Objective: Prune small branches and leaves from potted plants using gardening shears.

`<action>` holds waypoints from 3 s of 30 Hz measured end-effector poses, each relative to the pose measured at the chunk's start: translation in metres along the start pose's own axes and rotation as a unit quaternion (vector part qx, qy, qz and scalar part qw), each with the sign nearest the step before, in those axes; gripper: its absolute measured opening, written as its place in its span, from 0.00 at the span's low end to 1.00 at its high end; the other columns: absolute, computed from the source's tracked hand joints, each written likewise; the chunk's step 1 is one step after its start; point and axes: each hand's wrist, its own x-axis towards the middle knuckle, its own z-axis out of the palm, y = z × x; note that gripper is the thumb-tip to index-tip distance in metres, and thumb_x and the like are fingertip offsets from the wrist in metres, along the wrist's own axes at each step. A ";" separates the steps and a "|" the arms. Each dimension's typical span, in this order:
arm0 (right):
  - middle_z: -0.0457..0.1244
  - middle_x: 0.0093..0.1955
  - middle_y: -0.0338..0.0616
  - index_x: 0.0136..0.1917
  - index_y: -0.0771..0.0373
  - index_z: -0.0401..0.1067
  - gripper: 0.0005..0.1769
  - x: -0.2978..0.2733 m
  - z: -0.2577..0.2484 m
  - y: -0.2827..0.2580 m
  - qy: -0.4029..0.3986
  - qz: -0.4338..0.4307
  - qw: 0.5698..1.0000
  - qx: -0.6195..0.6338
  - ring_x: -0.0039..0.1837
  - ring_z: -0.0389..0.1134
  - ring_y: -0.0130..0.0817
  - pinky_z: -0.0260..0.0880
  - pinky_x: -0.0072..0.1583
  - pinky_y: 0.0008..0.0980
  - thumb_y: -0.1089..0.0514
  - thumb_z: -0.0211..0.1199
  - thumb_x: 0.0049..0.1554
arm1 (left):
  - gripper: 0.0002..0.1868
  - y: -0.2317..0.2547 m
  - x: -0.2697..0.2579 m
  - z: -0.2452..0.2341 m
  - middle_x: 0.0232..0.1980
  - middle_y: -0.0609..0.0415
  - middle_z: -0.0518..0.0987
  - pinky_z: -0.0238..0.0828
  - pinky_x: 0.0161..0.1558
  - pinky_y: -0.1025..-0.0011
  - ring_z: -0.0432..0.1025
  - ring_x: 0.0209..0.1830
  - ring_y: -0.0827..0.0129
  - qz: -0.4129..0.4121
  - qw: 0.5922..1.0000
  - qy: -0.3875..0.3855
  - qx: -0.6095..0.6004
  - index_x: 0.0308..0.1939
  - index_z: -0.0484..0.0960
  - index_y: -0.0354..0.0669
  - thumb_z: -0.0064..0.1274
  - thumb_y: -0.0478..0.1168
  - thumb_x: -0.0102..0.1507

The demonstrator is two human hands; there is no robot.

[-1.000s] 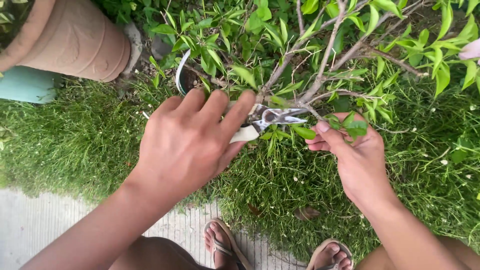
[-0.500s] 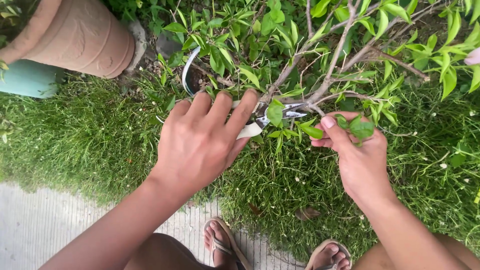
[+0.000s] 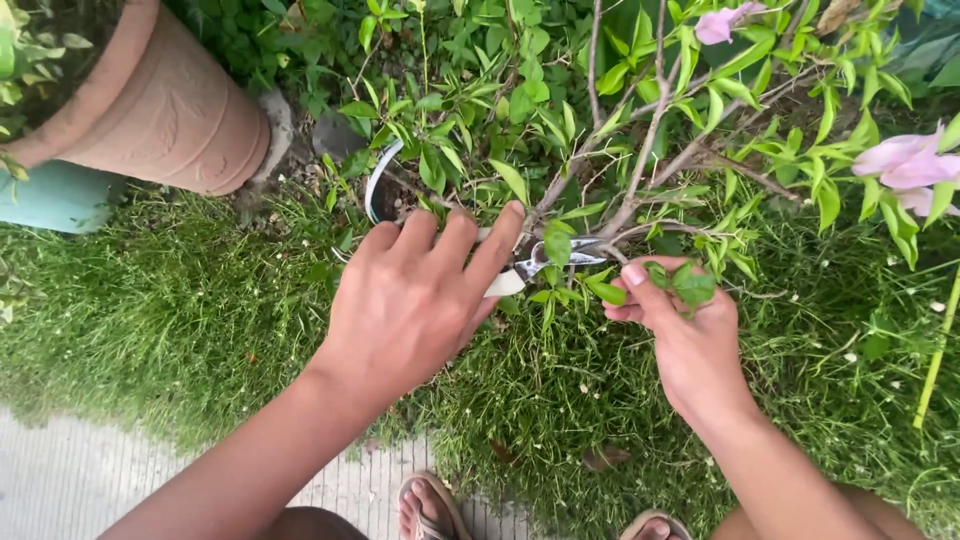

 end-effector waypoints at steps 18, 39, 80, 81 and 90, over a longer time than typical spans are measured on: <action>0.68 0.48 0.46 0.55 0.67 0.71 0.09 0.002 -0.001 0.000 -0.006 -0.019 1.000 0.019 0.50 0.73 0.36 0.79 0.52 0.39 0.60 0.60 0.63 | 0.36 -0.006 0.000 0.007 0.42 0.53 0.74 0.69 0.37 0.63 0.71 0.40 0.62 0.002 1.000 -0.007 -0.011 0.66 0.74 0.39 0.64 0.51 0.57; 0.69 0.49 0.46 0.56 0.65 0.72 0.08 0.001 -0.004 0.002 -0.011 -0.021 0.999 0.047 0.47 0.73 0.35 0.79 0.51 0.39 0.61 0.61 0.63 | 0.29 -0.006 -0.003 0.016 0.43 0.55 0.77 0.73 0.33 0.68 0.73 0.37 0.66 0.035 0.998 0.028 0.041 0.64 0.76 0.40 0.61 0.46 0.61; 0.69 0.45 0.44 0.51 0.67 0.73 0.07 -0.009 0.003 0.001 -0.017 -0.042 0.999 -0.010 0.44 0.72 0.31 0.79 0.49 0.33 0.61 0.63 0.62 | 0.32 0.016 0.020 -0.052 0.40 0.48 0.80 0.76 0.31 0.63 0.76 0.38 0.59 -0.048 0.990 -0.132 -0.029 0.57 0.81 0.38 0.66 0.54 0.55; 0.69 0.45 0.44 0.52 0.67 0.73 0.07 -0.009 0.003 0.003 -0.021 -0.046 0.999 -0.005 0.44 0.72 0.30 0.78 0.49 0.32 0.61 0.63 0.62 | 0.32 0.016 0.024 -0.055 0.41 0.47 0.80 0.77 0.30 0.63 0.77 0.38 0.59 -0.047 0.986 -0.161 -0.016 0.56 0.81 0.39 0.65 0.55 0.56; 0.69 0.45 0.42 0.52 0.68 0.73 0.07 -0.008 0.001 0.009 -0.041 -0.065 0.997 0.017 0.43 0.71 0.28 0.76 0.48 0.29 0.62 0.63 0.62 | 0.24 0.020 0.045 -0.070 0.39 0.51 0.81 0.77 0.31 0.61 0.79 0.39 0.59 -0.050 0.975 -0.215 0.034 0.45 0.82 0.43 0.63 0.58 0.56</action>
